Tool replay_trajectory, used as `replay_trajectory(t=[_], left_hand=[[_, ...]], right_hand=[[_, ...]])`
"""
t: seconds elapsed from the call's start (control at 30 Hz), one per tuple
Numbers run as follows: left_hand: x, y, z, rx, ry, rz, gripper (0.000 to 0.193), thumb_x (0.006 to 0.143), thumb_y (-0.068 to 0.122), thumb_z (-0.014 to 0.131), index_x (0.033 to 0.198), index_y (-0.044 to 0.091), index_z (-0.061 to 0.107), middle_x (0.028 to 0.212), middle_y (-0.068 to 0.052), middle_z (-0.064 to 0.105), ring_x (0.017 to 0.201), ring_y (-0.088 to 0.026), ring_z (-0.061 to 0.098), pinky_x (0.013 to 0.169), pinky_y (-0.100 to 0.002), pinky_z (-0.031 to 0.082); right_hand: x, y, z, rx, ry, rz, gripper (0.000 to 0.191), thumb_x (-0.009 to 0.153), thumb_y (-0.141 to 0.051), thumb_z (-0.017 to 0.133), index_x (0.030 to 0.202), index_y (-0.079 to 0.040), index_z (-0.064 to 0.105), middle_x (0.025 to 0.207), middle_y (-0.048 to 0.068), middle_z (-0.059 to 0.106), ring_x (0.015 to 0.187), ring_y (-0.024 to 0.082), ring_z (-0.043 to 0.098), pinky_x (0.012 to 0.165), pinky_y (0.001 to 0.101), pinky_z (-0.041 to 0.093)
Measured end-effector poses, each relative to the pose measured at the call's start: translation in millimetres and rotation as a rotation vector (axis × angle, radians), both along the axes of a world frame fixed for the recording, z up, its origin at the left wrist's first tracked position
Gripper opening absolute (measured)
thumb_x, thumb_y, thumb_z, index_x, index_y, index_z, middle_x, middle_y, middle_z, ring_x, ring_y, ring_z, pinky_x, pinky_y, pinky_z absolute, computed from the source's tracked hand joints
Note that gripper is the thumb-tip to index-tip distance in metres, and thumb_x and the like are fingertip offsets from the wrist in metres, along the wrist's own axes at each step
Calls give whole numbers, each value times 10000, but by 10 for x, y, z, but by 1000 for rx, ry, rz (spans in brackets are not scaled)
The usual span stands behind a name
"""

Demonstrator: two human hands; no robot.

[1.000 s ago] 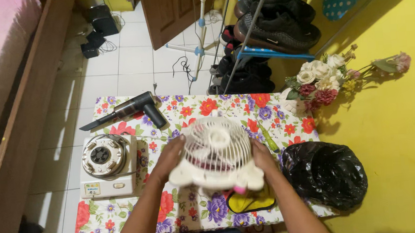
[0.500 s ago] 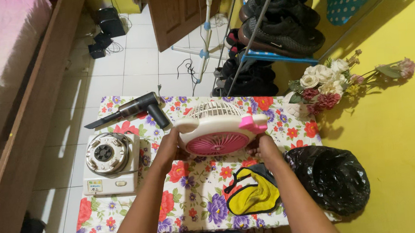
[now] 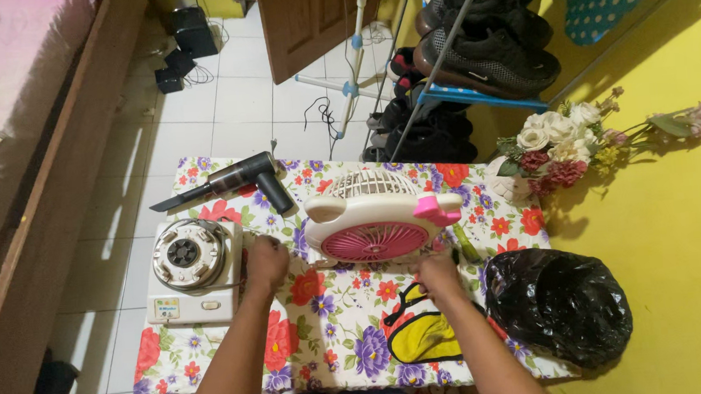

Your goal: The person disassembles a small desk fan on a table, using a screwdriver to remove the front grille and access the blades. They wipe the fan parts with a cloth, reattach the grille, and handle the power cord at the end.

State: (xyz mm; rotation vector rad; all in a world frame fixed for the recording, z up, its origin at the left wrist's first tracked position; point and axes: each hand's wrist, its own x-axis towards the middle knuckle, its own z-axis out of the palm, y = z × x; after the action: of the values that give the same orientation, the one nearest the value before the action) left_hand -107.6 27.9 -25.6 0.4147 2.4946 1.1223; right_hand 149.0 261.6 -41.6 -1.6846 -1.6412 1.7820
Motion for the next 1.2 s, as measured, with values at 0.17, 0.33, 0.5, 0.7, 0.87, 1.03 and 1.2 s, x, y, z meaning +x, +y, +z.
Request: replay_trajectory(t=[0.17,0.33,0.5,0.7,0.87,1.03,1.2], left_hand=[[-68,93,25,599,-688,458,126,955,67,530,1072,38,568,892,-98,649,741,-308,664,645,-414,545],[-171,74,29,1158,-868,377,26,977,12,533,984,17,509,800,-90,541,659,-202,555,615,-355,502],[-166,64,138,973,-839,435,76,1027,168,544,1018,93,557,812,-38,538,638,-150,520,629,-345,508],[-162,4,330,1074,-705,321,179,1038,246,537,1060,69,516,1051,-148,742,746,-189,656,669,-324,562],[-236,-105,482,957,-619,325,206,1027,266,562,1101,74,561,1044,-121,731,737,-185,676,656,-316,563],[-250,-243,545,892,-520,225,247,1028,242,595,949,15,651,979,-99,730,753,-168,698,676,-301,583],[-126,-318,418,890,-419,129,199,1023,179,605,1033,11,712,896,-52,707,752,-119,637,675,-279,530]], right_hand=[[-132,-256,-143,-162,53,329,203,932,-173,623,907,19,685,593,61,533,446,155,476,379,309,322],[-357,-459,-135,-140,42,575,198,950,-219,620,977,-47,713,722,44,664,570,119,616,489,266,466],[-589,-745,7,-61,77,633,195,939,-205,618,1027,-49,698,773,53,692,595,116,626,528,286,501],[-900,-1172,429,181,275,815,232,951,-194,657,1116,-32,675,893,63,695,785,141,667,692,312,573],[-1307,-1387,976,459,339,865,291,960,-145,610,1223,-24,637,947,122,657,854,244,646,781,368,541],[-1616,-1582,1328,700,447,809,397,961,-162,595,1315,4,524,1215,192,571,945,296,657,804,393,543],[-1963,-1604,1314,1040,501,809,395,1071,-245,532,1371,11,553,1332,252,588,1204,416,568,1029,482,457]])
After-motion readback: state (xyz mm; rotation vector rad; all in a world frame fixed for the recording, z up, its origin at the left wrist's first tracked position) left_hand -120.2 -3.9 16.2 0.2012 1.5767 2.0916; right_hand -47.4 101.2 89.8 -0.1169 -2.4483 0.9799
